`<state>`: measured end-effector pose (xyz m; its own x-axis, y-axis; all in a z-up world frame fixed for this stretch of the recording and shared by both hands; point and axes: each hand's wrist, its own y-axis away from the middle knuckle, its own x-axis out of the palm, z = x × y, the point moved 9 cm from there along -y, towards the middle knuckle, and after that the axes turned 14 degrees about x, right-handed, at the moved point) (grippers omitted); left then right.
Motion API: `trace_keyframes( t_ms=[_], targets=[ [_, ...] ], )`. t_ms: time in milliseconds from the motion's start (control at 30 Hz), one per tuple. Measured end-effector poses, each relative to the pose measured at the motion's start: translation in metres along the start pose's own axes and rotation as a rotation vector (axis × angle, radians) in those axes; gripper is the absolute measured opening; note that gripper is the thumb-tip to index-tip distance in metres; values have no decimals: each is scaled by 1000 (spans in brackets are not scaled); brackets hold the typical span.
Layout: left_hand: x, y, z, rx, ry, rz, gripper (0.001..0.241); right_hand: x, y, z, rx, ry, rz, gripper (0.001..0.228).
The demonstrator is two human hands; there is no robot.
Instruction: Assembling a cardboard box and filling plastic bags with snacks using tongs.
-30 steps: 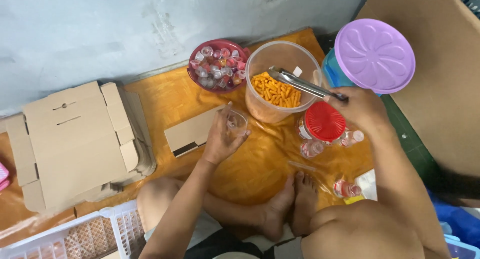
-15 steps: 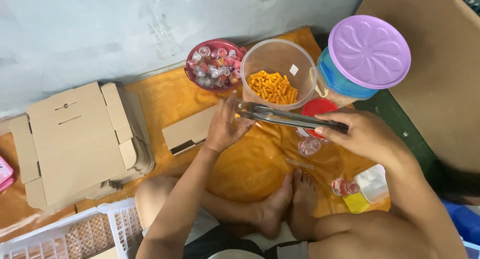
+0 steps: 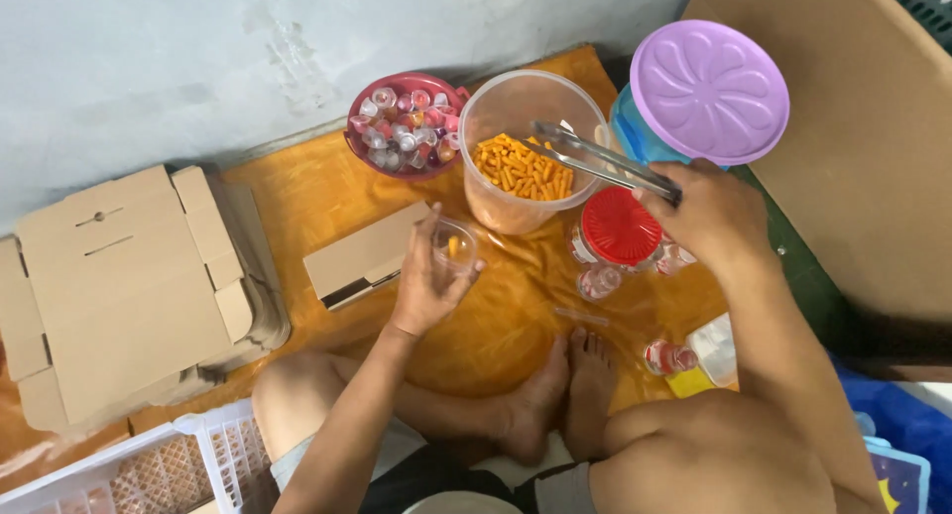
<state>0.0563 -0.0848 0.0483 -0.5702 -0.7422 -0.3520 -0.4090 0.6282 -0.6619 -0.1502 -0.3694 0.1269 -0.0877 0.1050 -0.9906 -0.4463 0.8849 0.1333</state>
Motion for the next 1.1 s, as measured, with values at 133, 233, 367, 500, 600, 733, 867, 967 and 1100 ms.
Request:
trace_keyframes(
  t_ms=[133, 233, 367, 500, 600, 733, 867, 967, 1100],
  targets=[
    [-2, 8, -18, -10, -22, 31, 89, 58, -56, 15, -4, 107, -34, 53],
    [11, 29, -29, 13, -21, 111, 97, 95, -83, 36, -40, 188, -153, 48],
    [12, 49, -20, -69, 49, 73, 90, 115, -111, 76, -74, 167, -174, 36],
    [3, 68, -16, -97, 55, 75, 90, 105, -103, 94, -59, 178, -87, 36],
    [-4, 82, -10, -133, 86, 95, 88, 114, -133, 71, 91, 279, 22, 39],
    [-6, 86, -19, -155, 106, 111, 86, 81, -123, 62, 119, 372, 107, 43],
    [3, 89, -29, -168, 68, 189, 78, 77, -119, 63, 105, 424, 59, 31],
    [6, 90, -29, -173, 73, 207, 77, 79, -117, 68, 128, 401, 79, 30],
    [5, 86, -31, -185, 88, 234, 77, 95, -124, 75, 104, 437, 66, 26]
  ],
)
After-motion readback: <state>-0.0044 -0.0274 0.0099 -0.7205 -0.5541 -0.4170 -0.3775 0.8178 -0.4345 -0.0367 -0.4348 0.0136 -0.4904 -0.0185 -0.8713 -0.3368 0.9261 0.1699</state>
